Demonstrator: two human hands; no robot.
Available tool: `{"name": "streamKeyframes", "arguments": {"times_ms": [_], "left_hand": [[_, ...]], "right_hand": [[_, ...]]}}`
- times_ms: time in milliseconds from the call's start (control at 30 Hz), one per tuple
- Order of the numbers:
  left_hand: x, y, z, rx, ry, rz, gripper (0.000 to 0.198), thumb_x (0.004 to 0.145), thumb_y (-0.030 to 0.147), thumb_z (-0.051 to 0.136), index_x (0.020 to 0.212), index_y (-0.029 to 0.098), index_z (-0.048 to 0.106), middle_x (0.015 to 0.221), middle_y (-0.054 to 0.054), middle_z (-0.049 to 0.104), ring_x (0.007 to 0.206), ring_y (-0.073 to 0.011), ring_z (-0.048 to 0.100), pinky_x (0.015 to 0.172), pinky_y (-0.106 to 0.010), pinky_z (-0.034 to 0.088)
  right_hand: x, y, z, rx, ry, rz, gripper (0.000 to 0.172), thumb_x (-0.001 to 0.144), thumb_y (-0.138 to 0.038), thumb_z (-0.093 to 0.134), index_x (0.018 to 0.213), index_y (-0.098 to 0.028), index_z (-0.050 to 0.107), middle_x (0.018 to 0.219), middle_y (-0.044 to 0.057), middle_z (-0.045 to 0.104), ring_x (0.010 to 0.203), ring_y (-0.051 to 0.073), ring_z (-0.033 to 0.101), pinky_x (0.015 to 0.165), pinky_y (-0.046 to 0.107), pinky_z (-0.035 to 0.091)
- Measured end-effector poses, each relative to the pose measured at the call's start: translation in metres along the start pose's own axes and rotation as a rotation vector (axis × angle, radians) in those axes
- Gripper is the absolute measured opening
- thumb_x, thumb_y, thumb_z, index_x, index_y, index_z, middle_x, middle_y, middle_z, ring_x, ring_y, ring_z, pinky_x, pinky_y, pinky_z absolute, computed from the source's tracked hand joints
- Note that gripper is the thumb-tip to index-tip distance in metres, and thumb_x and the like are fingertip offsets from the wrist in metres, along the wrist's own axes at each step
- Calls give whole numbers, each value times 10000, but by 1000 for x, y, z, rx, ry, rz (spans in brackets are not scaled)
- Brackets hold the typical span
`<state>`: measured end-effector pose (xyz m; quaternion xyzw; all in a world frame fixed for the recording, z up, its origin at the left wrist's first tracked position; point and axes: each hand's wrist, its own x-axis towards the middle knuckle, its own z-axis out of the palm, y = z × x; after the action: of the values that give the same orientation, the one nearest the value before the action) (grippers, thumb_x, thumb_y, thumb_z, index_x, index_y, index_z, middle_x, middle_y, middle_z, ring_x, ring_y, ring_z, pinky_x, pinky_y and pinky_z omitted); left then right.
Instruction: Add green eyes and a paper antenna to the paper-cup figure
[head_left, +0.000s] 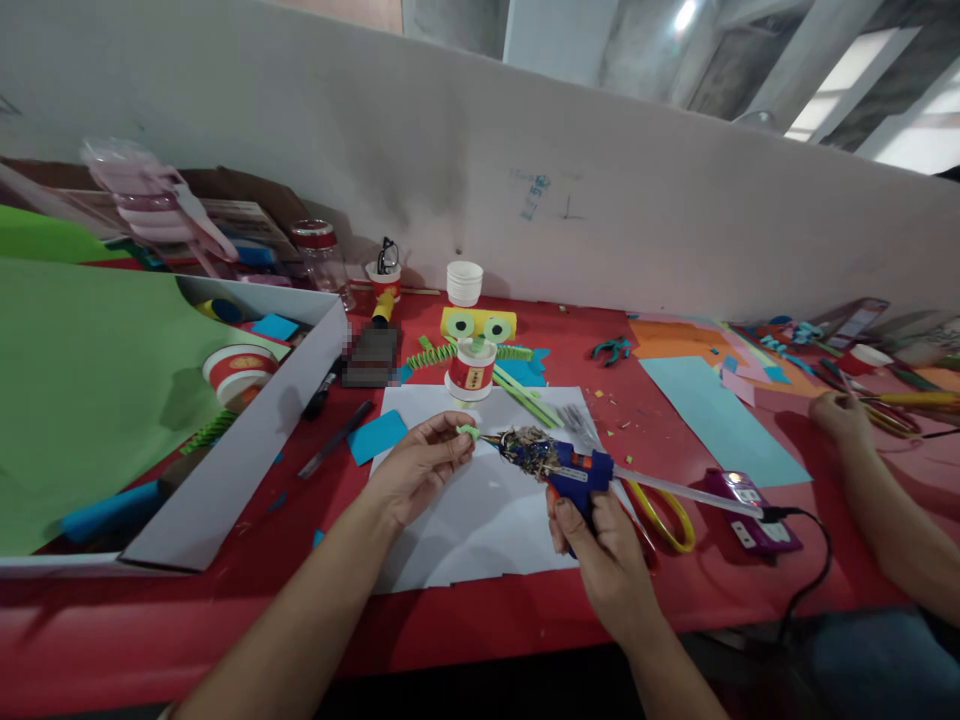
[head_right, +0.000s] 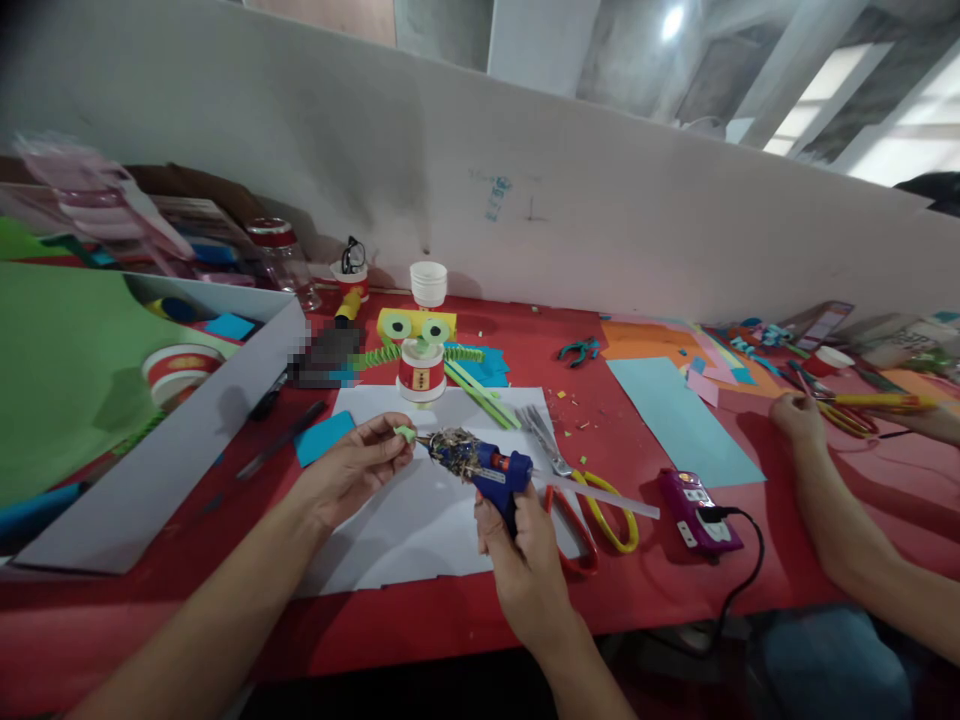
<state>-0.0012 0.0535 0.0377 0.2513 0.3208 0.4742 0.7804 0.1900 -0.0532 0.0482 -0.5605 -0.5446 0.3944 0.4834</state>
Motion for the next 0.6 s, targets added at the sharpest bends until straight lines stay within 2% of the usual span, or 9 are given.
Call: {"name": "streamKeyframes", "arguments": {"times_ms": [200,600], "left_hand": [[-2,0,1,8,11,-11,307,514,135,864,770,141,696,665,-2,632,609,-77,576,604,-167,469],[0,0,0,-21,-5,-1,295,524,121,858,768,140,694,671,-4,638,606,-73,574,599,-165,467]], "right_hand": [[-1,-1,1,-26,3,-13,246,932,-424,472,874,-194,535,686,-13,500,602,129,476,569,258,394],[1,2,0,-71,8,-5,226,927,-418,478,963,-203,538,742,-2,521,600,124,474,561,259,408]]}}
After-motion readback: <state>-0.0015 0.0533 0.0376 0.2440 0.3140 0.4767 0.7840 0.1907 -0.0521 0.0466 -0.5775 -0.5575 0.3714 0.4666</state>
